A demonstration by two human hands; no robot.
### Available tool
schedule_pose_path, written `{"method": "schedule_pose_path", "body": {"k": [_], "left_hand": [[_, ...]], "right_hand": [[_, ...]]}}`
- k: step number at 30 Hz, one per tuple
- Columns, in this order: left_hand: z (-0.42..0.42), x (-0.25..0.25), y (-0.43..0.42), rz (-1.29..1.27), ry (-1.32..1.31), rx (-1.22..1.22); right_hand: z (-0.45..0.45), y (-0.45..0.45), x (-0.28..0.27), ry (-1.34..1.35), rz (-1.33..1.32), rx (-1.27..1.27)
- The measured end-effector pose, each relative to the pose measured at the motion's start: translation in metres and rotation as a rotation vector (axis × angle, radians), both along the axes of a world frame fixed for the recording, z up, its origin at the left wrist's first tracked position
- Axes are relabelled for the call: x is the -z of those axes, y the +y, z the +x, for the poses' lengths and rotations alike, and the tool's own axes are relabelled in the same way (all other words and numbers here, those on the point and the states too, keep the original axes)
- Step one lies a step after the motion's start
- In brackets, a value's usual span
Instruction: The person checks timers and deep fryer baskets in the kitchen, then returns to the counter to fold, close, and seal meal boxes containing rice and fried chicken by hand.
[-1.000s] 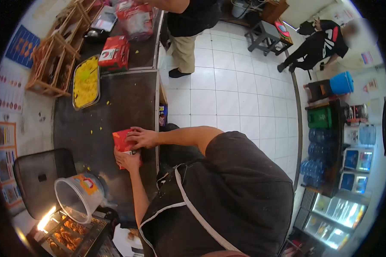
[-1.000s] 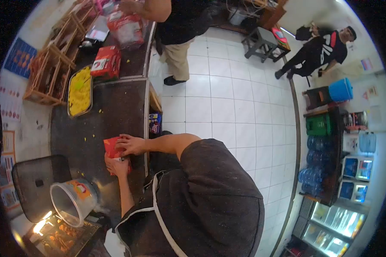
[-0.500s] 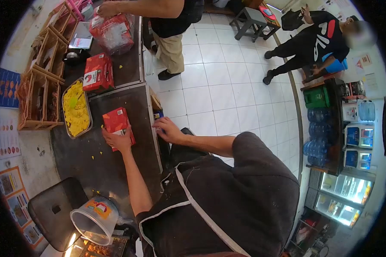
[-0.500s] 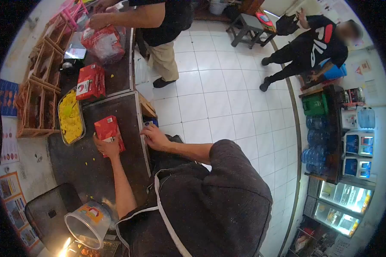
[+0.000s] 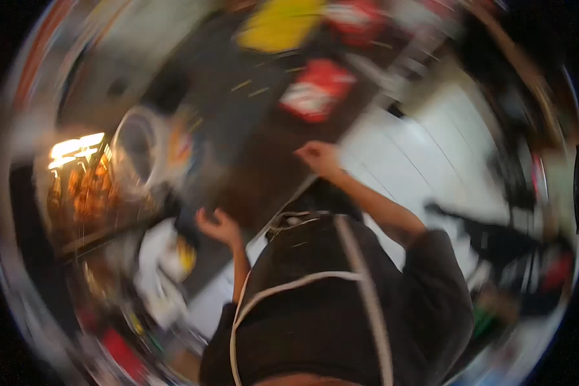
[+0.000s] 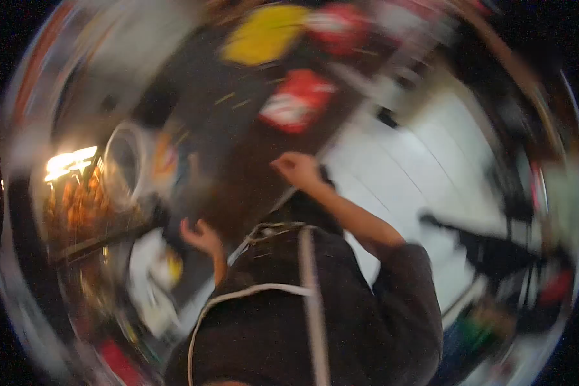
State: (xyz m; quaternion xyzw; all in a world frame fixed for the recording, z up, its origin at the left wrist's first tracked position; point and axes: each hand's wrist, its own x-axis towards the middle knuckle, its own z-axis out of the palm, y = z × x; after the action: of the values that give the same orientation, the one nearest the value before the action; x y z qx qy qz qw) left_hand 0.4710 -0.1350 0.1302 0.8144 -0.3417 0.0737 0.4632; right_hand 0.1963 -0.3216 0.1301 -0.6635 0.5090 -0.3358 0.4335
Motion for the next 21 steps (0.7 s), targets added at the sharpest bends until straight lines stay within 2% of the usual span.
{"method": "schedule_pose_path", "body": {"k": [1, 2, 3, 5, 8, 12, 13, 14, 16, 18, 19, 20, 21], "left_hand": [[0.008, -0.002, 0.025, 0.027, -0.045, -0.108], [0.028, 0.005, 0.054, -0.007, -0.14, -0.139], [0.034, 0.0, 0.078, 0.036, -0.14, -0.252], [0.055, 0.018, 0.121, -0.151, -0.014, -0.385], [0.065, 0.011, 0.16, -0.31, 0.188, -0.491], [0.097, 0.007, 0.208, -0.412, 0.158, -0.627], [0.12, 0.009, 0.225, -0.282, 0.066, -0.674], [0.147, 0.014, 0.241, -0.151, -0.027, -0.706], [0.216, 0.039, 0.271, -0.045, 0.111, -0.74], [0.258, 0.03, 0.286, 0.09, 0.381, -0.541], [0.285, 0.072, 0.309, 0.075, 0.409, -0.495], [0.296, 0.079, 0.318, 0.102, 0.638, -0.38], [0.279, 0.078, 0.313, 0.023, 0.521, -0.233]], "right_hand": [[0.023, -0.003, 0.008, -0.055, -0.024, -0.106], [0.052, 0.001, 0.012, -0.179, 0.075, -0.148], [0.078, 0.002, 0.01, -0.12, 0.068, -0.272], [0.138, 0.02, 0.005, -0.059, 0.077, -0.527], [0.227, 0.058, -0.002, 0.03, -0.01, -0.804], [0.336, 0.138, -0.002, 0.251, -0.027, -1.047], [0.356, 0.161, -0.002, 0.343, 0.023, -1.085], [0.375, 0.183, -0.003, 0.433, 0.077, -1.108], [0.399, 0.223, 0.001, 0.485, 0.195, -1.031], [0.405, 0.245, -0.001, 0.505, 0.327, -0.962], [0.411, 0.252, 0.031, 0.444, 0.297, -1.061], [0.407, 0.266, 0.046, 0.389, 0.114, -0.921], [0.401, 0.272, 0.054, 0.301, 0.161, -0.732]]}}
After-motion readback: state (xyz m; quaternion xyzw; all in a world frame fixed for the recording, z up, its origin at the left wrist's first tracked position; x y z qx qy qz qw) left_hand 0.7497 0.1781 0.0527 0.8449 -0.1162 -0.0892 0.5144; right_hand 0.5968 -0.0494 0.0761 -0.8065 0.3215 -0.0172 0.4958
